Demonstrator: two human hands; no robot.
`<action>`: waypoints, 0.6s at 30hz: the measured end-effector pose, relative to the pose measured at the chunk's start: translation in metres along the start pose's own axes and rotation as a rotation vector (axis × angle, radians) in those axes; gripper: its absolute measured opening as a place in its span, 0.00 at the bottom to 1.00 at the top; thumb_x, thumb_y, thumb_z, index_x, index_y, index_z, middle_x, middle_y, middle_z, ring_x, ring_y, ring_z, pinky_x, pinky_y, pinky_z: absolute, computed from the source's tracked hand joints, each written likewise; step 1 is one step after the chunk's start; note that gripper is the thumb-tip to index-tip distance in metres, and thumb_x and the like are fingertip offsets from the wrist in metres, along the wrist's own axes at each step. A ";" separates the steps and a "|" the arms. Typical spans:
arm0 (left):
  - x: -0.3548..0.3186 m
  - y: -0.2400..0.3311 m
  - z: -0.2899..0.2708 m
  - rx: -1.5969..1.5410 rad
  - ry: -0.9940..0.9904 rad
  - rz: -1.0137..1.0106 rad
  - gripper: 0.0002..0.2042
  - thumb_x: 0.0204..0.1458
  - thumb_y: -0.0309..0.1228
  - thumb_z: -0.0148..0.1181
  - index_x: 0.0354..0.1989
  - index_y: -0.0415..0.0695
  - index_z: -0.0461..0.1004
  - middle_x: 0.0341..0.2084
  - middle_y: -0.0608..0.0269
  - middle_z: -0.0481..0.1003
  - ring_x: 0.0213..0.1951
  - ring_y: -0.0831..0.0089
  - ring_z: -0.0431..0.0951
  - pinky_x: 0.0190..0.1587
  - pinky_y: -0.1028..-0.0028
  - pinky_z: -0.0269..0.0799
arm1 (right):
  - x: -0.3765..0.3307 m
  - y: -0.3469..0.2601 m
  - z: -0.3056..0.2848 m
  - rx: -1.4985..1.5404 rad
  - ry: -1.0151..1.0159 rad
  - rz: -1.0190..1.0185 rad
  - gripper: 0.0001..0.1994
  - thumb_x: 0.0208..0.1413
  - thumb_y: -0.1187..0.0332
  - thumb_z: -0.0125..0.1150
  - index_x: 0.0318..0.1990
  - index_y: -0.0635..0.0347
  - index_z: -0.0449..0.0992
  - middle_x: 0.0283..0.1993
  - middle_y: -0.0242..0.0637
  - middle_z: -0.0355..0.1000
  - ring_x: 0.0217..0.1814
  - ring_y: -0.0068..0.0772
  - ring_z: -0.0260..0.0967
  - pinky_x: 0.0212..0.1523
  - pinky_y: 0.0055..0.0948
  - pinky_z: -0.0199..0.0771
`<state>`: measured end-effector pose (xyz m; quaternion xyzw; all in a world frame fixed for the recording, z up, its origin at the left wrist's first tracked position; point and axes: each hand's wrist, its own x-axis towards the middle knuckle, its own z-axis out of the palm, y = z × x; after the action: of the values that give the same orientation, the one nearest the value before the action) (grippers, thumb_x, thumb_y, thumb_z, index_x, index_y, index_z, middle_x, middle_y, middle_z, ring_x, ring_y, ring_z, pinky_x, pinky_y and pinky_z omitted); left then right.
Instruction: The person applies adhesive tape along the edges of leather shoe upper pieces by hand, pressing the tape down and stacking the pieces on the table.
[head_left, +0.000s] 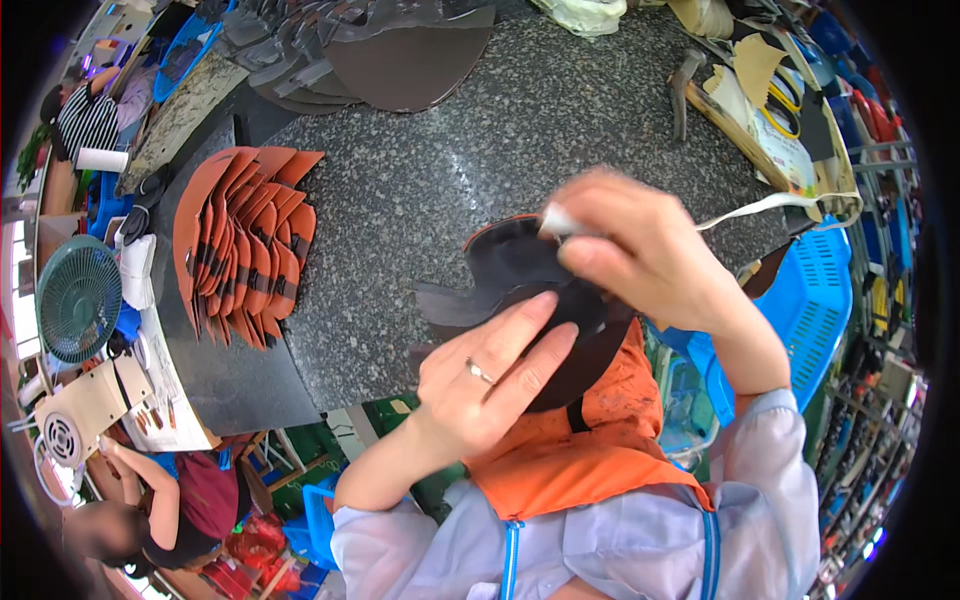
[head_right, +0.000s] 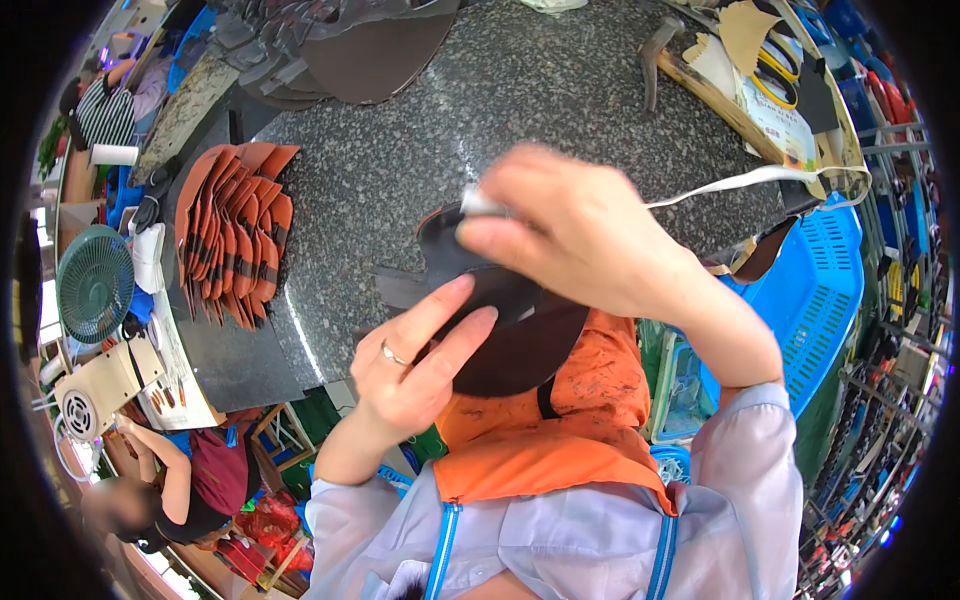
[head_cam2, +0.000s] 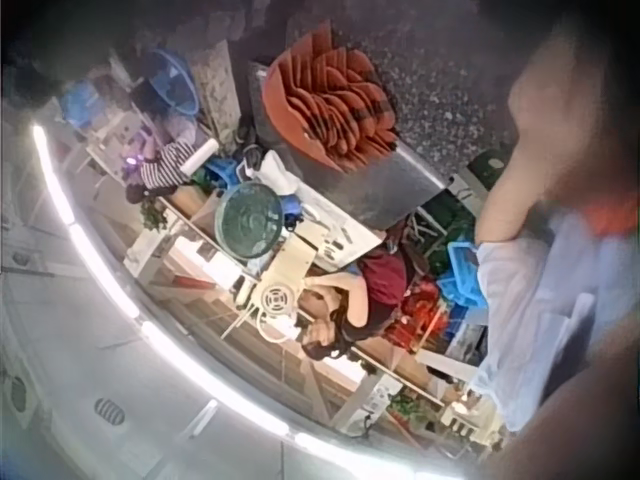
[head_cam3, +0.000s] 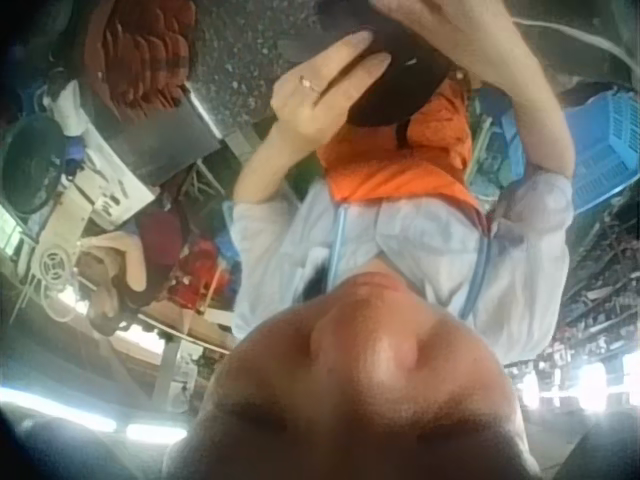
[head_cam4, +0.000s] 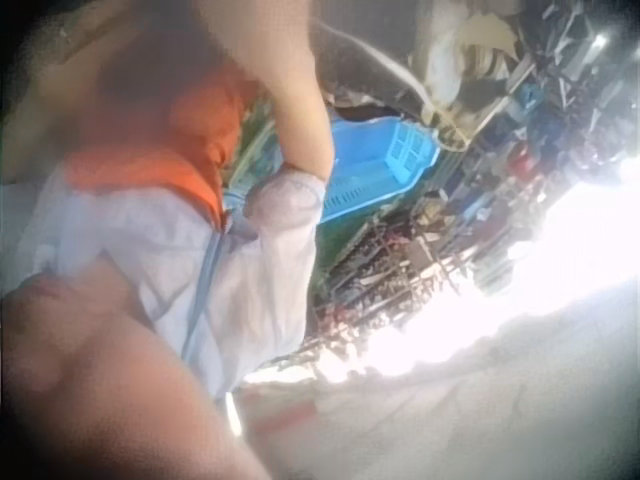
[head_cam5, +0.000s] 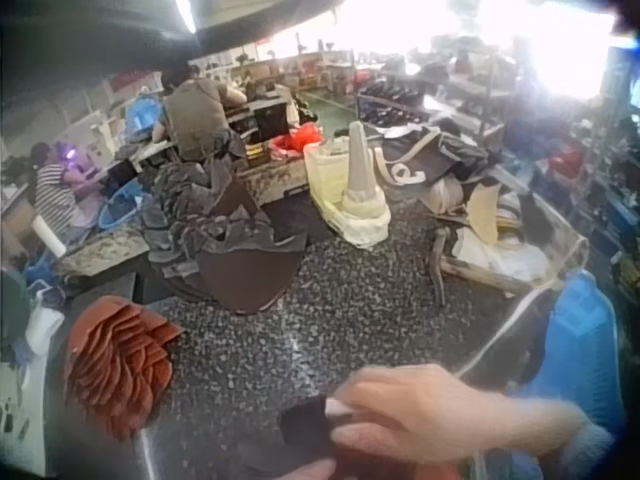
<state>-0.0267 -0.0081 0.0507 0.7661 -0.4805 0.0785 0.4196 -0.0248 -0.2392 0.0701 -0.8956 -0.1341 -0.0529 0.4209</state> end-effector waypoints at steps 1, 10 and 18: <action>-0.008 -0.007 0.010 0.104 0.118 0.086 0.20 0.41 0.20 0.66 0.47 0.40 0.83 0.45 0.52 0.76 0.41 0.56 0.84 0.37 0.68 0.84 | 0.002 -0.001 0.001 0.018 -0.202 -0.015 0.13 0.61 0.59 0.63 0.38 0.61 0.75 0.34 0.43 0.77 0.32 0.47 0.78 0.31 0.41 0.76; -0.013 -0.024 0.034 0.530 -0.117 -0.060 0.14 0.51 0.30 0.58 0.45 0.40 0.82 0.49 0.57 0.76 0.54 0.59 0.74 0.58 0.58 0.69 | 0.006 0.019 0.043 -0.126 0.001 -0.296 0.07 0.49 0.72 0.61 0.35 0.64 0.71 0.43 0.45 0.71 0.42 0.47 0.75 0.36 0.40 0.77; -0.045 -0.034 0.050 0.212 0.235 -0.118 0.17 0.48 0.21 0.64 0.48 0.36 0.75 0.48 0.42 0.76 0.51 0.49 0.77 0.50 0.58 0.79 | -0.022 0.002 0.050 -0.276 -0.064 -0.360 0.12 0.44 0.70 0.60 0.37 0.65 0.73 0.49 0.45 0.74 0.55 0.43 0.75 0.50 0.39 0.81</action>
<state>-0.0378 -0.0077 -0.0239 0.8185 -0.3712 0.1929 0.3936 -0.0463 -0.2064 0.0323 -0.9075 -0.2966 -0.1167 0.2736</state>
